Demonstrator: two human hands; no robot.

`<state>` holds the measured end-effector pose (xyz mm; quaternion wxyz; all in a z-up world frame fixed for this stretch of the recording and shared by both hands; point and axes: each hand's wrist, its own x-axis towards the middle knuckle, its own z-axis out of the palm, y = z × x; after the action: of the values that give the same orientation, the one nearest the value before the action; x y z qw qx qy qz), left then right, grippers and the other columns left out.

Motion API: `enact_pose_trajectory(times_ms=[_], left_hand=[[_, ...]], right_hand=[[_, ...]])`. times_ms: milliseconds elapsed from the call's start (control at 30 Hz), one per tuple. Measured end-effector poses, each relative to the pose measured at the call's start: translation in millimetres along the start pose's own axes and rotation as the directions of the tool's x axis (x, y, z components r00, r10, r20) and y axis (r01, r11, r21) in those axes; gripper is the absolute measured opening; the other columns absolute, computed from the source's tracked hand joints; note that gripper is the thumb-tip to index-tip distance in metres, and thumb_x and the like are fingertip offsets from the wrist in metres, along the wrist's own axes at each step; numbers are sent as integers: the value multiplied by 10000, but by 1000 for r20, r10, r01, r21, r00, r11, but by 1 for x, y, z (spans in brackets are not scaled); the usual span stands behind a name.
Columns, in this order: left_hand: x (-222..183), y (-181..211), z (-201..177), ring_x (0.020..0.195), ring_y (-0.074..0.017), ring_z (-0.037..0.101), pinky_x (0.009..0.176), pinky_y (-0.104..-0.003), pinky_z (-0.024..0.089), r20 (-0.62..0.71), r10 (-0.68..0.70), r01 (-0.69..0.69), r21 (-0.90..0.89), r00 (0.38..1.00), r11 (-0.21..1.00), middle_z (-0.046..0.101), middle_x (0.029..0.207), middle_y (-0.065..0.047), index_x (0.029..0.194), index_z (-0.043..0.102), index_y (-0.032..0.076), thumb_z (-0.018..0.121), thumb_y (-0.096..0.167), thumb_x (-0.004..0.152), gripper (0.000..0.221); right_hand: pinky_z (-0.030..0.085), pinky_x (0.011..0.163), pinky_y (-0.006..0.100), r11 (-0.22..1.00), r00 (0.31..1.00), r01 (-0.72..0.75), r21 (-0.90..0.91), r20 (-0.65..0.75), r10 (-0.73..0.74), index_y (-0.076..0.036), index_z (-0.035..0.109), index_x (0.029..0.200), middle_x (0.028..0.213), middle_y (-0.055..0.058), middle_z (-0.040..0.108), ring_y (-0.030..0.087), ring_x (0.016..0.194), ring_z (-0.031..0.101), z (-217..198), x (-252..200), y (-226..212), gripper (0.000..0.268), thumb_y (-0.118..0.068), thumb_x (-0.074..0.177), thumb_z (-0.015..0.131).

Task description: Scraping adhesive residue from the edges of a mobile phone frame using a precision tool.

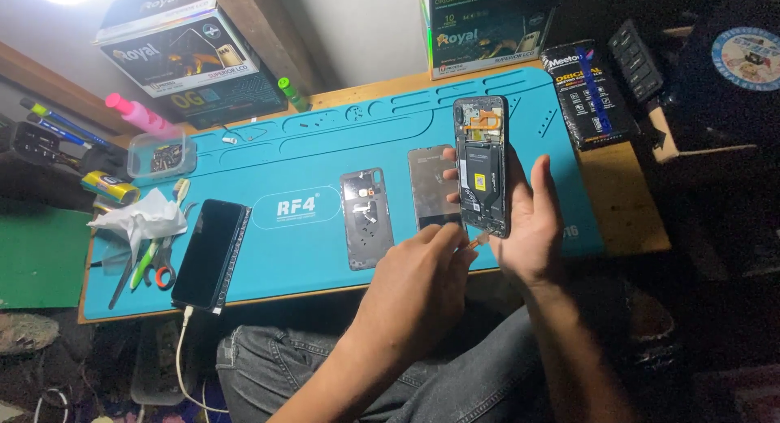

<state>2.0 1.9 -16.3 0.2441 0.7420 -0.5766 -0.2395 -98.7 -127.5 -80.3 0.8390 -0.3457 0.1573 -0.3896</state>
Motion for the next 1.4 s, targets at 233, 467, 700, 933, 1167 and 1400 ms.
enact_pose_trajectory(times_ms=[233, 467, 700, 933, 1167, 1400], left_hand=[[-1, 6, -6, 762, -551, 647, 606, -633, 463, 52, -49, 51, -23, 997, 998, 730, 1028, -166, 1121, 595, 135, 596, 243, 1043, 133], [-1, 11, -6, 770, -492, 676, 628, -588, 476, 29, -46, 47, -18, 998, 999, 760, 981, -165, 1000, 573, 101, 591, 246, 1058, 158], [-5, -1, 1, 675, -538, 562, 565, -529, 398, -22, 11, -12, -50, 1000, 999, 676, 662, -189, 875, 553, 110, 672, 258, 1045, 255], [-17, -20, -29, 582, -532, 549, 612, -575, 409, 43, -9, 16, -157, 999, 988, 767, 692, -177, 1443, 551, 108, 586, 185, 1065, 387], [-9, -70, -59, 724, -485, 594, 669, -558, 413, 99, -397, 383, 137, 912, 913, 736, 829, -216, 1163, 492, 163, 442, 345, 1084, 204], [3, -99, -59, 757, -582, 498, 655, -588, 387, 98, -456, 414, 286, 885, 864, 682, 832, -263, 933, 481, 109, 414, 369, 1097, 314]], right_hand=[[582, 963, 403, 1000, 999, -11, 23, -43, 12, -29, 475, 1605, 1513, 279, 630, 322, 1213, 676, 7, -4, -6, 852, -648, 1041, 322], [591, 962, 397, 1000, 999, -8, -3, -33, 8, -31, 475, 1608, 1508, 272, 639, 319, 1217, 683, 6, -5, -8, 868, -660, 1032, 312], [602, 954, 405, 999, 999, -21, 35, -23, 22, -20, 513, 1572, 1510, 266, 639, 316, 1219, 682, 6, -6, -7, 860, -664, 1038, 314], [583, 947, 463, 987, 995, -51, 155, -71, 62, -58, 516, 1591, 1508, 303, 629, 363, 1214, 680, 11, -4, -13, 844, -665, 1019, 388], [562, 947, 484, 979, 995, -54, 197, -77, 71, -20, 515, 1593, 1503, 326, 618, 395, 1213, 669, 18, -3, -12, 881, -672, 1010, 408], [553, 953, 487, 977, 994, -47, 206, -90, 67, -28, 509, 1608, 1509, 342, 604, 419, 1216, 659, 19, -1, -7, 886, -667, 998, 454]])
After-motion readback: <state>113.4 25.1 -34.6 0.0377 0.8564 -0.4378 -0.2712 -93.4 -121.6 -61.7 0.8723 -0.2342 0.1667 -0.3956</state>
